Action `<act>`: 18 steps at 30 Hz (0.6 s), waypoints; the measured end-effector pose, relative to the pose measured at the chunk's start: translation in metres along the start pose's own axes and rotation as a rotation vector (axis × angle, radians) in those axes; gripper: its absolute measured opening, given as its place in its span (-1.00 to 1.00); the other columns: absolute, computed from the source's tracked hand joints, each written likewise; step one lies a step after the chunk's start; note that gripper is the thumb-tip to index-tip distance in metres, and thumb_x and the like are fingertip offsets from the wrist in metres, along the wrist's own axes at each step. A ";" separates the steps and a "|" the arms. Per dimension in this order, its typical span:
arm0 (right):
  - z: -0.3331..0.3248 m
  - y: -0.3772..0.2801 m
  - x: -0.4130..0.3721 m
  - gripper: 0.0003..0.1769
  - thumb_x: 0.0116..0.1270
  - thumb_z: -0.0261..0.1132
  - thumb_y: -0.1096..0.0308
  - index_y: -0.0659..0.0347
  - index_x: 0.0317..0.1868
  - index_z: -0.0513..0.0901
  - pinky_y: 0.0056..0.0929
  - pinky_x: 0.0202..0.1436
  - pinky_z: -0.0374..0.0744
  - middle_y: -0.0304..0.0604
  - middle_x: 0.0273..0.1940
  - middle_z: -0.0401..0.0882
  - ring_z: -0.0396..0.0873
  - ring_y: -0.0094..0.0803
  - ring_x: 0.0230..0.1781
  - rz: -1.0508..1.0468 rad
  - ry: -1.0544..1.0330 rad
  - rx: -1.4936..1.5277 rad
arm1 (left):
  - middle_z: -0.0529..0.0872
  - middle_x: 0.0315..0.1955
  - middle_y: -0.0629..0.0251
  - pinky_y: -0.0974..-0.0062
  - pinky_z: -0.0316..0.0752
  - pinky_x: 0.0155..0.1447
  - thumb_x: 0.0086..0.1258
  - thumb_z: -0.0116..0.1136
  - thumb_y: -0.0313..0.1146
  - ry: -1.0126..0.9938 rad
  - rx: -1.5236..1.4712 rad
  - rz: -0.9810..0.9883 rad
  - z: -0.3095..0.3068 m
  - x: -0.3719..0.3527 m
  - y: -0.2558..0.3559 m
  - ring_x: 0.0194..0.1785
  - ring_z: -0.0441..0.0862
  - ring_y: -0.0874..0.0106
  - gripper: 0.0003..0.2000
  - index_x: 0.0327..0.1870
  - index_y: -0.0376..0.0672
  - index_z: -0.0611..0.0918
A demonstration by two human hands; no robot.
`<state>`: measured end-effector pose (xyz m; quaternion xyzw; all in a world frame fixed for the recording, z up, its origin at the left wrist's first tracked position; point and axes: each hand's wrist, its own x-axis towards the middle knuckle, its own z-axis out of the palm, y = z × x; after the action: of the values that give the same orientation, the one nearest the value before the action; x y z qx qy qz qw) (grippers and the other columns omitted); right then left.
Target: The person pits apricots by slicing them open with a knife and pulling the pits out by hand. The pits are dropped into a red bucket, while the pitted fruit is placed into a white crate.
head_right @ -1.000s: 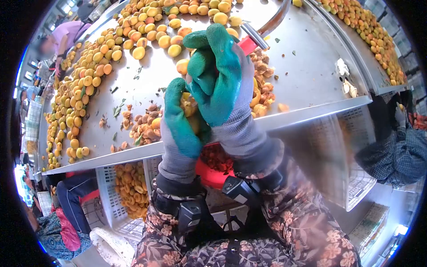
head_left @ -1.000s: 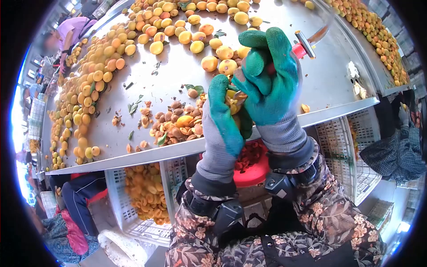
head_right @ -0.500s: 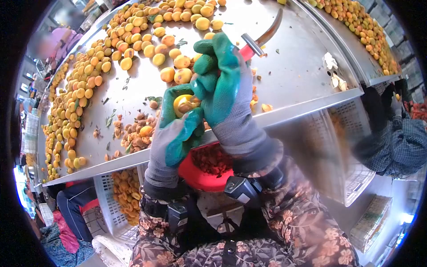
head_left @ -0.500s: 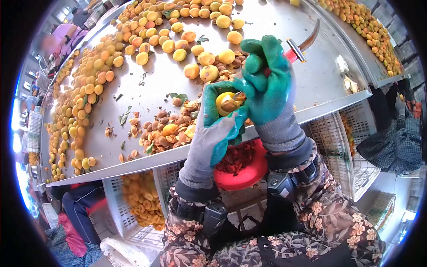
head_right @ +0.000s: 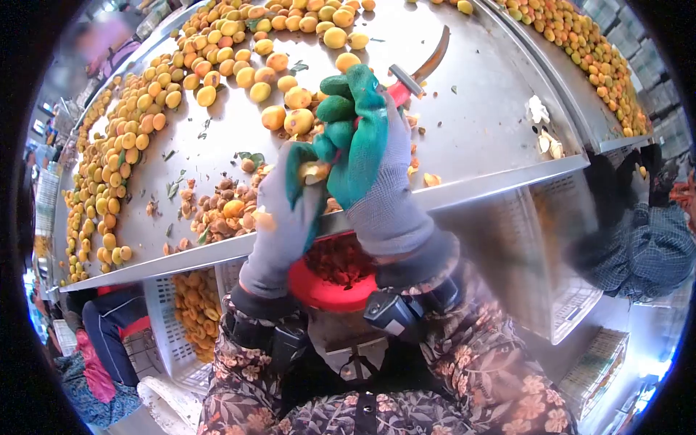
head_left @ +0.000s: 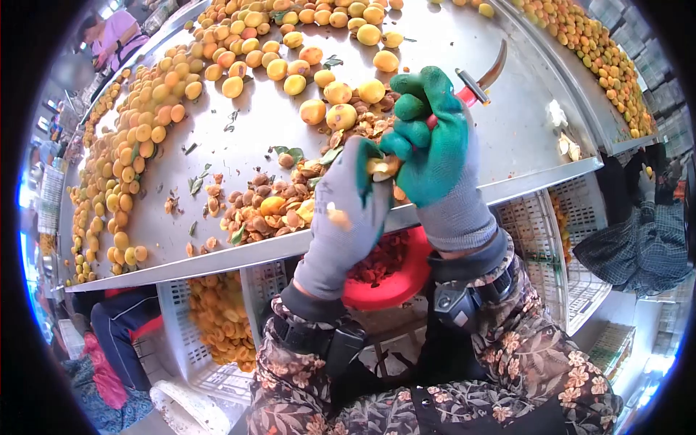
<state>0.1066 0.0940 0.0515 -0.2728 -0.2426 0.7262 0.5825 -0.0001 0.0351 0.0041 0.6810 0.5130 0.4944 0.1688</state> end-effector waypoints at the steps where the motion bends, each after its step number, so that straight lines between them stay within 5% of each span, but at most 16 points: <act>1: -0.004 0.002 0.005 -0.62 0.40 0.10 0.09 0.32 -0.17 0.52 -0.63 -0.65 0.24 -0.35 -0.57 0.35 0.16 -0.68 -0.72 -0.069 -0.024 -0.005 | 0.55 -0.39 0.10 0.27 0.45 -0.30 0.21 0.09 -0.47 0.006 -0.201 -0.159 0.000 0.000 -0.006 -0.32 0.57 0.18 -0.84 -0.21 -0.25 0.45; 4: -0.004 0.001 0.009 -0.61 0.39 0.11 0.09 0.33 -0.20 0.52 -0.60 -0.67 0.35 -0.23 -0.53 0.45 0.29 -0.63 -0.72 -0.228 -0.027 -0.066 | 0.54 -0.61 0.35 0.62 0.42 -0.46 0.40 0.02 -0.20 -0.056 -0.659 -0.855 -0.022 0.022 0.018 -0.56 0.48 0.58 -0.77 -0.27 -0.19 0.53; 7: -0.015 -0.003 0.013 -0.64 0.37 0.17 0.13 0.35 -0.23 0.57 -0.63 -0.72 0.34 -0.19 -0.55 0.48 0.33 -0.62 -0.76 -0.431 0.003 -0.234 | 0.52 -0.67 0.36 0.66 0.32 -0.57 0.38 0.07 -0.11 0.048 -0.652 -0.882 -0.023 0.028 -0.005 -0.68 0.41 0.60 -0.72 -0.27 -0.17 0.55; 9: -0.017 -0.007 0.009 -0.66 0.36 0.19 0.15 0.35 -0.22 0.57 -0.64 -0.73 0.32 -0.19 -0.55 0.49 0.33 -0.62 -0.76 -0.433 0.013 -0.298 | 0.54 -0.64 0.38 0.70 0.22 -0.63 0.39 0.08 -0.14 0.111 0.625 -0.024 -0.026 0.032 -0.011 -0.67 0.39 0.67 -0.75 -0.22 -0.16 0.57; 10: -0.018 -0.008 0.006 -0.67 0.35 0.21 0.17 0.34 -0.21 0.58 -0.64 -0.74 0.31 -0.18 -0.55 0.50 0.33 -0.63 -0.77 -0.436 0.018 -0.369 | 0.54 -0.64 0.38 0.70 0.22 -0.63 0.39 0.08 -0.14 0.109 0.635 -0.028 -0.034 0.032 -0.004 -0.67 0.39 0.67 -0.75 -0.22 -0.16 0.57; 12: -0.017 -0.009 0.000 -0.71 0.34 0.23 0.21 0.32 -0.24 0.60 -0.65 -0.75 0.29 -0.18 -0.55 0.52 0.33 -0.63 -0.77 -0.418 0.000 -0.334 | 0.54 -0.62 0.44 0.71 0.21 -0.61 0.42 0.04 -0.20 0.133 -0.273 -0.474 -0.059 0.034 0.014 -0.63 0.39 0.71 -0.78 -0.20 -0.17 0.58; 13: -0.016 -0.011 -0.004 -0.72 0.33 0.23 0.21 0.31 -0.26 0.61 -0.66 -0.75 0.28 -0.19 -0.56 0.52 0.33 -0.62 -0.78 -0.387 -0.011 -0.364 | 0.57 -0.58 0.43 0.78 0.21 -0.61 0.46 -0.05 -0.21 0.175 -0.321 -0.478 -0.074 0.025 0.022 -0.64 0.37 0.73 -0.75 -0.16 -0.17 0.61; 15: -0.019 -0.014 -0.009 -0.76 0.32 0.25 0.24 0.29 -0.30 0.63 -0.66 -0.76 0.26 -0.21 -0.59 0.51 0.32 -0.62 -0.78 -0.344 -0.064 -0.413 | 0.56 -0.56 0.44 0.79 0.19 -0.60 0.47 -0.06 -0.20 0.278 -0.231 -0.480 -0.110 -0.003 0.043 -0.65 0.35 0.74 -0.74 -0.15 -0.19 0.60; 18: -0.024 -0.016 -0.014 -0.77 0.31 0.26 0.26 0.29 -0.29 0.64 -0.66 -0.76 0.24 -0.21 -0.59 0.51 0.33 -0.63 -0.78 -0.357 -0.117 -0.432 | 0.51 -0.56 0.46 0.72 0.29 -0.48 0.44 -0.03 -0.22 0.308 0.279 -0.422 -0.178 -0.064 0.035 -0.50 0.40 0.69 -0.74 -0.21 -0.26 0.59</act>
<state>0.1365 0.0845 0.0460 -0.3013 -0.4692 0.5580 0.6146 -0.1313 -0.0848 0.0786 0.4928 0.7258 0.4708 0.0928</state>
